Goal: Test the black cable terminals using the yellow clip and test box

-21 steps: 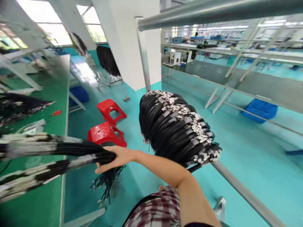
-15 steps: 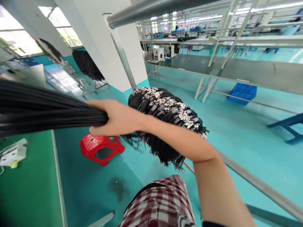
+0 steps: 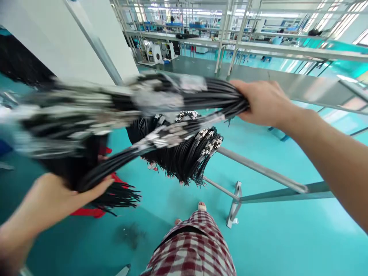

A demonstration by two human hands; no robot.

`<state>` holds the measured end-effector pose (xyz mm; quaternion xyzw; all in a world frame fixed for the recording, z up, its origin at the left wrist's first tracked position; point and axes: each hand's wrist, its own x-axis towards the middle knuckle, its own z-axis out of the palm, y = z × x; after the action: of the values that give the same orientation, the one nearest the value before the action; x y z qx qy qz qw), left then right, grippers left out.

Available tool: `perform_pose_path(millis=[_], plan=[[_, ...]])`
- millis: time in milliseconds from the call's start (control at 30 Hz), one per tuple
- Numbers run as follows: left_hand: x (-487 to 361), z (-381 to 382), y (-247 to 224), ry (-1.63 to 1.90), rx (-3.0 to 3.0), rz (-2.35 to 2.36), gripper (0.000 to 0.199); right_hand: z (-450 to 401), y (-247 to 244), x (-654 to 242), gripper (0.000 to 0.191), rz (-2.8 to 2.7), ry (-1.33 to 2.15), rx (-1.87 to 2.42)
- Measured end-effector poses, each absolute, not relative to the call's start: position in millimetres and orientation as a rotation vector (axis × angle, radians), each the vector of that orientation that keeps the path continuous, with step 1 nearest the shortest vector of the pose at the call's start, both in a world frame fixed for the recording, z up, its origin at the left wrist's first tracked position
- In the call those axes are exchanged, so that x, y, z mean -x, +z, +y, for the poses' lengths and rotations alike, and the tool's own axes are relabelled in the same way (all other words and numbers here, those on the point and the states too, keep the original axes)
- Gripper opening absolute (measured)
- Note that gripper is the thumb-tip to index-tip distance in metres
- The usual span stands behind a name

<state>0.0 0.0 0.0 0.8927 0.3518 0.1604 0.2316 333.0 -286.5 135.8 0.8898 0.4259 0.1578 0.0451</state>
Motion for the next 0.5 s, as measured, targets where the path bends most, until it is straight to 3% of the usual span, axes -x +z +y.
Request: perform_pose_path(millis=[200, 367, 500], plan=[[-73.2, -87.0, -27.6, 0.327, -2.362, 0.716, 0.039, -327.3, 79.0, -422.8, 0.055, 1.205, 0.349, -2.802], [-137.6, -150.4, -120.3, 0.331, -2.460, 0.640, 0.057, -334.2, -11.1, -489.5, 0.051, 1.323, 0.042, -2.862], [-120.0, -175.4, -202.3, 0.024, -2.499, 0.710, 0.072, -331.4, -86.4, -494.5, 0.052, 1.408, -0.303, -2.821]])
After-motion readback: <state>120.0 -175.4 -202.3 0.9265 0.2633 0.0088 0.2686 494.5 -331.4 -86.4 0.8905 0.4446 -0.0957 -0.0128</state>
